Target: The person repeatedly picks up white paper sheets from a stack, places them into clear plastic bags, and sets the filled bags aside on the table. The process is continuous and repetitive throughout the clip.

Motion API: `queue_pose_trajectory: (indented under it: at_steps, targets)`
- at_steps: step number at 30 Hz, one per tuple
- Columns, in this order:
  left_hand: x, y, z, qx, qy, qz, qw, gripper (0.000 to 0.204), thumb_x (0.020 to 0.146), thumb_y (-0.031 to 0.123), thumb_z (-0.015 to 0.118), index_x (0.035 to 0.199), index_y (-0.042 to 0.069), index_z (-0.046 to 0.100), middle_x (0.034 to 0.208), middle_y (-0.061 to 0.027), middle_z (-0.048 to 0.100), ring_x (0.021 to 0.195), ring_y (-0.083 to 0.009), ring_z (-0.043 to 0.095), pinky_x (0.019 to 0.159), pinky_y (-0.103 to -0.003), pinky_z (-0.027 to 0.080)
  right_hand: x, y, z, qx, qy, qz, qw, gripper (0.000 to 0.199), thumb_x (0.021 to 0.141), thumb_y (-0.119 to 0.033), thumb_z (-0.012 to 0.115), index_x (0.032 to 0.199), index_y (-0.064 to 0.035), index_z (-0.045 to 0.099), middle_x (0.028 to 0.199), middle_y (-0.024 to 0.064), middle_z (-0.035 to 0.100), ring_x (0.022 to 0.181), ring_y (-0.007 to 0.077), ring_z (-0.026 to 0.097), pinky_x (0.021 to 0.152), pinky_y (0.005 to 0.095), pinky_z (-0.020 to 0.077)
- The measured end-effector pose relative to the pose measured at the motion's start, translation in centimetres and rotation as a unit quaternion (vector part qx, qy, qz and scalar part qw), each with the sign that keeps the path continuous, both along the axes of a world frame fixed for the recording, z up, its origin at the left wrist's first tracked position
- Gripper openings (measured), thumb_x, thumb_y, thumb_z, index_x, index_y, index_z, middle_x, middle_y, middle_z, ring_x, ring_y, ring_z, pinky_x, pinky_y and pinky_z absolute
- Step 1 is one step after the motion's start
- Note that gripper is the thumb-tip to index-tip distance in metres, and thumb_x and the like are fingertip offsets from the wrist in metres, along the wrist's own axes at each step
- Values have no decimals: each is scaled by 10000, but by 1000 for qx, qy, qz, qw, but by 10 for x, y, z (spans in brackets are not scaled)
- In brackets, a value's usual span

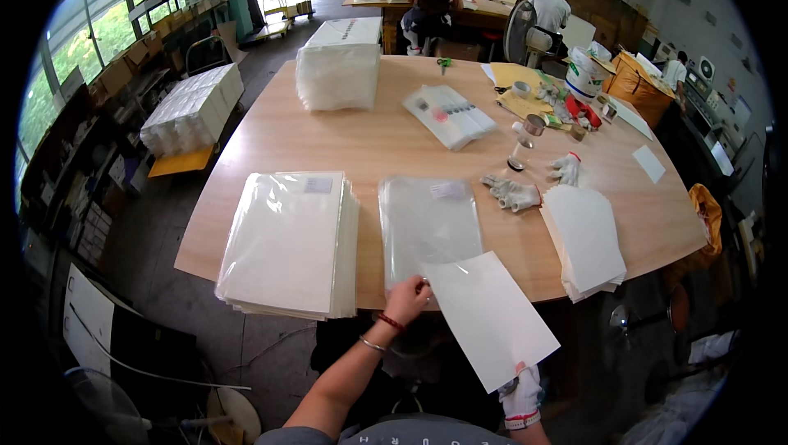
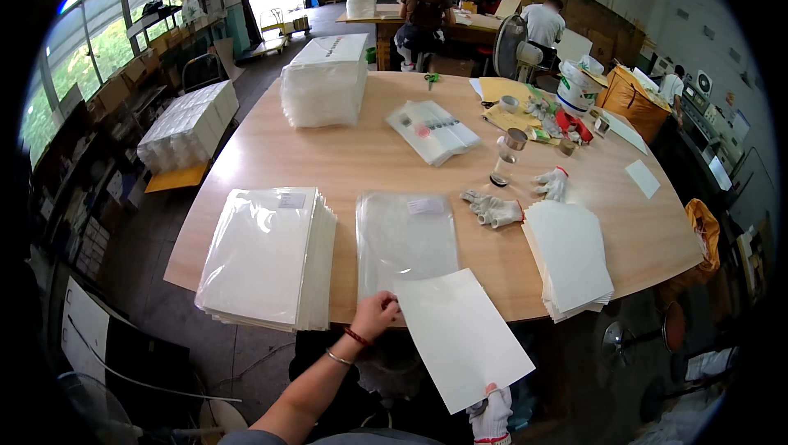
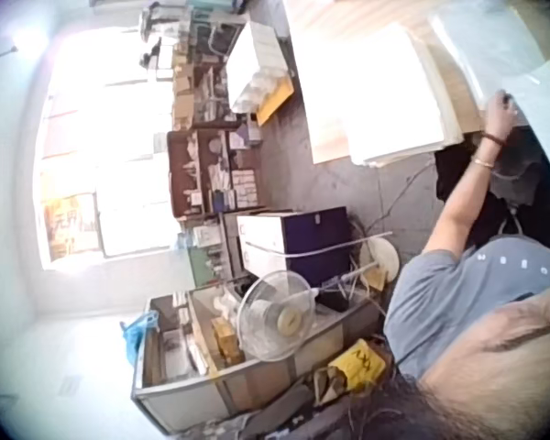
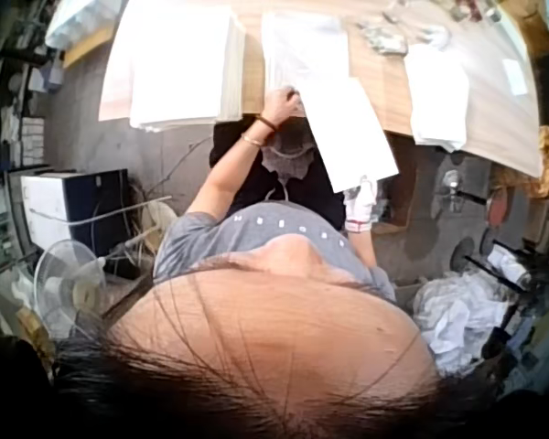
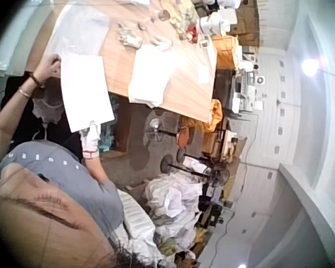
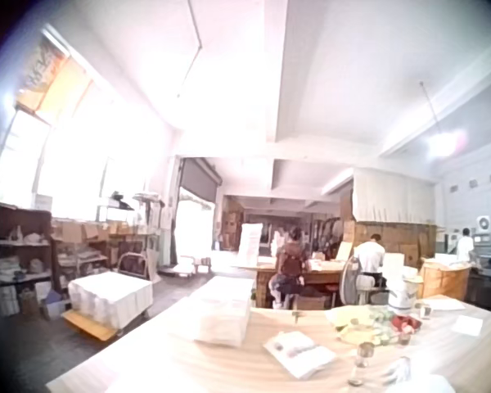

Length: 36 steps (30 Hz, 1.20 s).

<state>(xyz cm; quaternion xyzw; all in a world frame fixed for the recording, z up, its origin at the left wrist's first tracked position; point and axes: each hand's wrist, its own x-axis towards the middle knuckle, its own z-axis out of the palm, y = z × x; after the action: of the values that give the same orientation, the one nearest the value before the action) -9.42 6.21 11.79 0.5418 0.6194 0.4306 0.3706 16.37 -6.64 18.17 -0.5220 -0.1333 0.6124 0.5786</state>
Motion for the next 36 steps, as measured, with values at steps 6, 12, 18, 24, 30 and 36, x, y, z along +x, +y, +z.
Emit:
queue_pose_trajectory:
  at_steps: [6,12,18,24,30,36]
  targets:
    - [81,-3,-98,-144,-723,-42,674,237,848,176,505,991,-8,549,984,-116,587,852,-168,562,713,-288,462,1,-14,7,-38,21,106,993,139,879,-200,450,956,-89,481,571,-2,462,384,92,400,335,223,315]
    - [112,-63,-136,-157,-536,-12,830,244,859,171,496,1033,7,543,989,-110,589,855,-167,562,709,-283,463,-22,-1,-31,-51,118,144,981,82,864,-133,459,936,-98,474,773,29,497,629,129,483,505,288,393]
    - [103,-67,-130,-155,-361,-16,919,294,853,194,539,1106,43,525,1014,-69,579,847,-147,553,713,-268,460,-59,84,-84,-25,138,70,988,58,867,-126,442,887,-81,472,846,84,548,755,232,596,654,389,513]
    - [57,-79,-67,-224,-416,65,879,387,821,228,582,1149,58,465,959,-34,572,844,-127,540,714,-256,440,-28,79,-71,-82,103,210,969,206,856,-123,456,1047,-44,449,830,118,590,664,237,598,586,365,515]
    - [20,-80,-68,-237,-379,28,894,321,873,297,464,1005,37,598,958,-16,601,879,-116,540,748,-243,413,-73,78,-57,219,-443,349,796,106,788,-126,545,773,-22,557,707,92,541,583,197,530,523,313,446]
    - [20,-81,-84,-224,-350,87,906,342,872,288,405,956,9,585,900,-61,607,835,-171,559,725,-257,427,-128,86,-57,321,-601,413,605,116,695,-148,570,738,-41,562,759,156,525,723,340,549,621,414,459]
